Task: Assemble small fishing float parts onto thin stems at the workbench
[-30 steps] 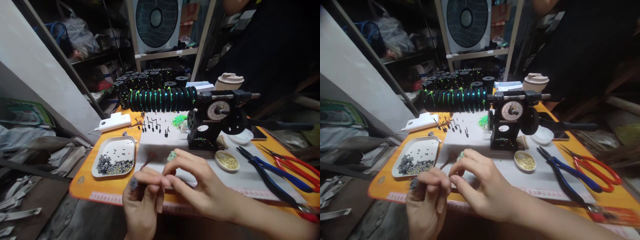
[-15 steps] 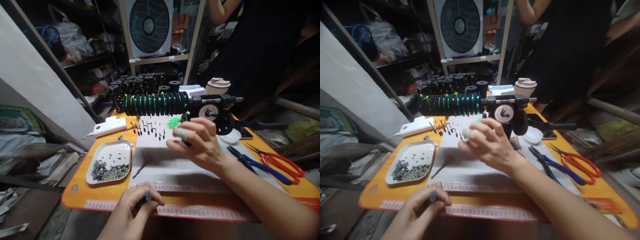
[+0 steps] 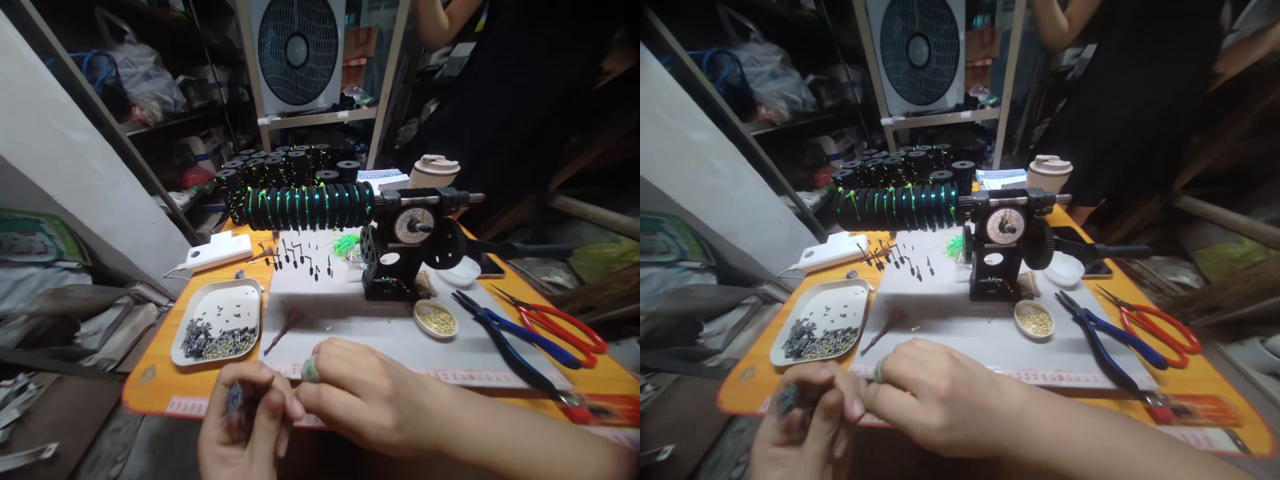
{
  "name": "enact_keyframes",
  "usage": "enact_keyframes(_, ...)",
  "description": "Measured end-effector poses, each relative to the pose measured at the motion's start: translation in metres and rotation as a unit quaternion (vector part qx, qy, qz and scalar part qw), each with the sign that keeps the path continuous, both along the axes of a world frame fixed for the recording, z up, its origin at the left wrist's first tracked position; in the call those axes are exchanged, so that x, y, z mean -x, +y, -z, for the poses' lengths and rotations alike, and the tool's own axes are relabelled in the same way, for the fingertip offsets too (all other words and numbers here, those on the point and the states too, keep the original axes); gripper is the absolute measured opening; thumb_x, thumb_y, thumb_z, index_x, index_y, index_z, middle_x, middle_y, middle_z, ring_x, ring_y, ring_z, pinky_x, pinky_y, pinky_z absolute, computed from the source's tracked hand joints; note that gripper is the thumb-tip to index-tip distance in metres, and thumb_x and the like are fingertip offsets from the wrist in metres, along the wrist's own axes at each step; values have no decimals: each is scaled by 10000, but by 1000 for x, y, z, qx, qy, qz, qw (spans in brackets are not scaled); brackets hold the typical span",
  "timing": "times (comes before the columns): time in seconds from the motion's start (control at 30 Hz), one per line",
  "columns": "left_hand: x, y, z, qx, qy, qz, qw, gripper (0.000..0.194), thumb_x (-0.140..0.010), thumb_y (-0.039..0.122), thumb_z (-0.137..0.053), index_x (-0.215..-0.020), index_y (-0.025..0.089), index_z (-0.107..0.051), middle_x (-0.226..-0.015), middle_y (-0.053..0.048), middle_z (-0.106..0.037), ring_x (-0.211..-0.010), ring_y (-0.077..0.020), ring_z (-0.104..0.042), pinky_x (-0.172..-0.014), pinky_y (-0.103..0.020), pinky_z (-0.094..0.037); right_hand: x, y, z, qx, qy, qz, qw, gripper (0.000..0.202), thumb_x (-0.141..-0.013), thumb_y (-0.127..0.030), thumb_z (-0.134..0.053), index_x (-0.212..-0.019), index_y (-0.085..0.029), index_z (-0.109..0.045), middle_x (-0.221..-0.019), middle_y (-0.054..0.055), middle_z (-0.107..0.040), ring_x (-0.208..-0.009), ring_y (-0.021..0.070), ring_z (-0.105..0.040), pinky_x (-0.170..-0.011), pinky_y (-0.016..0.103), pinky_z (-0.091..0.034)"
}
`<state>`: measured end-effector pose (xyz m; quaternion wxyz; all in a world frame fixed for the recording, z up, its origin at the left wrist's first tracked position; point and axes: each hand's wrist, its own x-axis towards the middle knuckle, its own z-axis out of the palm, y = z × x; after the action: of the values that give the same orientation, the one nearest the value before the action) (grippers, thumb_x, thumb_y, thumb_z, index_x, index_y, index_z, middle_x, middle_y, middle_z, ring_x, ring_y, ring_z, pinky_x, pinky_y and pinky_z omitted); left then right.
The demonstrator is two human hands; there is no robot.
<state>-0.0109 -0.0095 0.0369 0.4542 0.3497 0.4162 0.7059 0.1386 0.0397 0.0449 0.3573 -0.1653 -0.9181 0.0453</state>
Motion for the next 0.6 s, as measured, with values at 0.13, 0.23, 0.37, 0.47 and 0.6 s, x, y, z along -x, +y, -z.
enact_keyframes(0.13,-3,13,6,77,-56,97,991,177,-850,347,-750,-914,207,-663,-815,17,-630,-515,-22,-448,-531,-130,-406,-8,4,-5,149,78,48,985,141,-949,-152,-531,-876,-126,-649,-743,16,-497,-639,128,-440,-541,242,-360)
enact_keyframes(0.23,-9,15,11,84,-71,158,981,153,-891,334,-707,-907,185,-675,-782,21,-577,-573,-48,-466,-594,-160,-428,-11,7,-7,280,126,68,949,59,-913,-136,-595,-889,-152,-646,-784,-1,-496,-688,113,-493,-599,219,-405)
enact_keyframes(0.37,-14,12,18,81,-55,194,976,195,-917,393,-668,-972,206,-675,-732,18,-593,-625,-89,-504,-644,-198,-433,-11,11,-7,348,159,87,920,83,-920,-204,-652,-885,-188,-725,-755,-9,-524,-694,116,-523,-626,228,-430)
enact_keyframes(0.47,-14,10,21,90,-31,205,974,221,-918,424,-656,-962,208,-664,-692,26,-564,-637,-109,-506,-651,-216,-428,-11,11,-5,354,170,90,915,104,-909,-206,-674,-905,-212,-777,-729,-5,-531,-675,121,-525,-591,227,-417)
enact_keyframes(0.6,-15,8,23,84,42,170,981,220,-947,432,-607,-882,222,-622,-721,37,-536,-638,-112,-476,-617,-207,-411,-10,9,-5,330,151,95,927,93,-886,-173,-672,-885,-193,-763,-709,-10,-505,-646,121,-496,-530,219,-367)
